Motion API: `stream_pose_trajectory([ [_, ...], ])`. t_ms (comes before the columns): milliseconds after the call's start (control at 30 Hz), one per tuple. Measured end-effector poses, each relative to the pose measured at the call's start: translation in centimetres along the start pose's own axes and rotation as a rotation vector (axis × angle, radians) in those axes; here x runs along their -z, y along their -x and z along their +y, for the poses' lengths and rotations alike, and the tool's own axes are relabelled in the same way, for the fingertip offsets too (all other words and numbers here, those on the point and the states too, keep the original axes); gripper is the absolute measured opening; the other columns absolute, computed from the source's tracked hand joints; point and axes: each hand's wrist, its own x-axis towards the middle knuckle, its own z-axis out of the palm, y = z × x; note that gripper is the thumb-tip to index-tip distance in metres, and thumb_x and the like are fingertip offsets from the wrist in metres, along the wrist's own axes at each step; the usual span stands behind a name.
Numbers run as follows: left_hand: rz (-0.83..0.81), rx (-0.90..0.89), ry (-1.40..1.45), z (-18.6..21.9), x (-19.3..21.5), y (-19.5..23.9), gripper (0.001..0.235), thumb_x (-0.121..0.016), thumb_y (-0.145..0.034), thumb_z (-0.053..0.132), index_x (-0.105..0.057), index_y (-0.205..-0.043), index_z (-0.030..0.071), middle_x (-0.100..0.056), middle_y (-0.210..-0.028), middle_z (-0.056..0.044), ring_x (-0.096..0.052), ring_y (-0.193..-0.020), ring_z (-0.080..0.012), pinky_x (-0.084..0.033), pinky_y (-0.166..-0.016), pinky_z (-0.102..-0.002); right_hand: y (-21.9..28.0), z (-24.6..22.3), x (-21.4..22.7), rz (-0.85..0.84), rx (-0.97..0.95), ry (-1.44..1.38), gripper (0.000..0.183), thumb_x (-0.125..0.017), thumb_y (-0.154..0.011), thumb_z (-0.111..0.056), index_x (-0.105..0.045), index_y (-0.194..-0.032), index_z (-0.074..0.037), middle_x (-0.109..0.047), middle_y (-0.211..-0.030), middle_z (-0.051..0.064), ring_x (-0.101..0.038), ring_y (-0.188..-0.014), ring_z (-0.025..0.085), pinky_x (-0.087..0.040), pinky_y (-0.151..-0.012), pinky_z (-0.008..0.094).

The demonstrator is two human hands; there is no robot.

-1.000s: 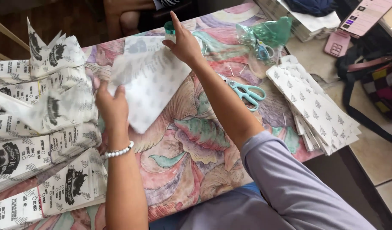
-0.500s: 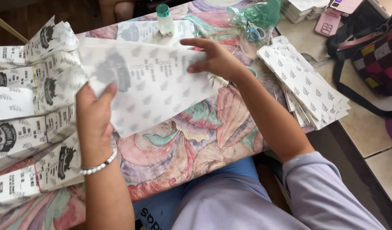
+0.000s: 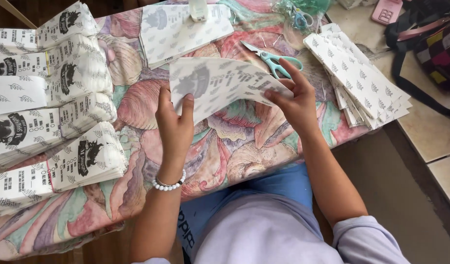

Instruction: Folding printed paper sheets into specific shapes and stacking them neatly on a work table.

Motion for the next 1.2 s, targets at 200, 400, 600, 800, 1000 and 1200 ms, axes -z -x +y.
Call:
stream_pose_trajectory([
  [200,0.034,0.044,0.147,1.5,1.0,0.3,0.022,-0.068,-0.099,0.012,-0.064,-0.119,0.006,-0.071,-0.101,-0.011,-0.065,-0.105,-0.0157,-0.054,-0.098,-0.040,1.4,-1.2,0.2,0.049,0.014,0.013,0.078,-0.082,-0.086,0.006,-0.049,-0.154,-0.012,-0.074,-0.104,0.012,-0.071,-0.095,0.014,-0.063,-0.084,0.027],
  [400,0.030,0.100,0.156,0.3,0.4,0.8,0.022,-0.069,-0.100,0.021,-0.067,-0.115,0.005,-0.073,-0.100,-0.010,-0.066,-0.101,-0.0145,-0.053,-0.097,-0.039,2.7,-1.1,1.0,0.032,0.012,0.056,0.079,-0.083,-0.085,0.007,-0.051,-0.154,-0.012,-0.073,-0.102,0.016,-0.071,-0.092,0.017,-0.062,-0.080,0.028],
  [600,-0.072,0.136,0.130,3.6,2.5,0.4,0.041,-0.074,-0.095,0.022,-0.062,-0.118,-0.009,-0.072,-0.095,-0.017,-0.054,-0.099,-0.0107,-0.052,-0.097,-0.044,3.5,-3.6,2.8,-0.082,-0.032,0.161,0.092,-0.087,-0.065,0.011,-0.057,-0.150,-0.008,-0.072,-0.101,0.022,-0.071,-0.088,0.022,-0.062,-0.080,0.035],
  [800,-0.647,0.164,-0.072,6.2,5.0,-3.5,0.019,-0.077,-0.082,0.008,-0.077,-0.101,0.007,-0.080,-0.092,-0.009,-0.074,-0.097,-0.0179,-0.057,-0.087,-0.038,2.8,-5.5,5.0,-0.424,0.054,-0.081,0.107,-0.080,-0.060,-0.032,-0.041,-0.151,0.008,-0.066,-0.117,0.039,-0.072,-0.105,0.043,-0.061,-0.091,0.053],
  [1000,-0.871,0.232,-0.298,6.1,2.1,-4.9,0.011,-0.078,-0.086,0.019,-0.071,-0.082,0.012,-0.062,-0.070,0.005,-0.055,-0.069,-0.0081,-0.039,-0.063,-0.029,2.2,-5.7,-2.0,-0.271,0.066,0.034,0.058,-0.080,-0.088,-0.009,-0.057,-0.141,0.001,-0.031,-0.074,-0.008,-0.025,-0.065,0.007,-0.026,-0.058,0.024],
  [1200,-0.857,0.190,-0.227,1.5,0.4,-4.7,0.037,-0.070,-0.103,0.024,-0.055,-0.072,0.013,-0.032,-0.064,0.006,-0.031,-0.059,-0.0085,-0.028,-0.057,-0.030,1.6,-3.6,-2.6,-0.197,-0.096,0.035,0.049,-0.076,-0.090,0.003,-0.060,-0.136,-0.002,-0.071,-0.122,0.014,-0.069,-0.097,0.012,-0.061,-0.080,0.023],
])
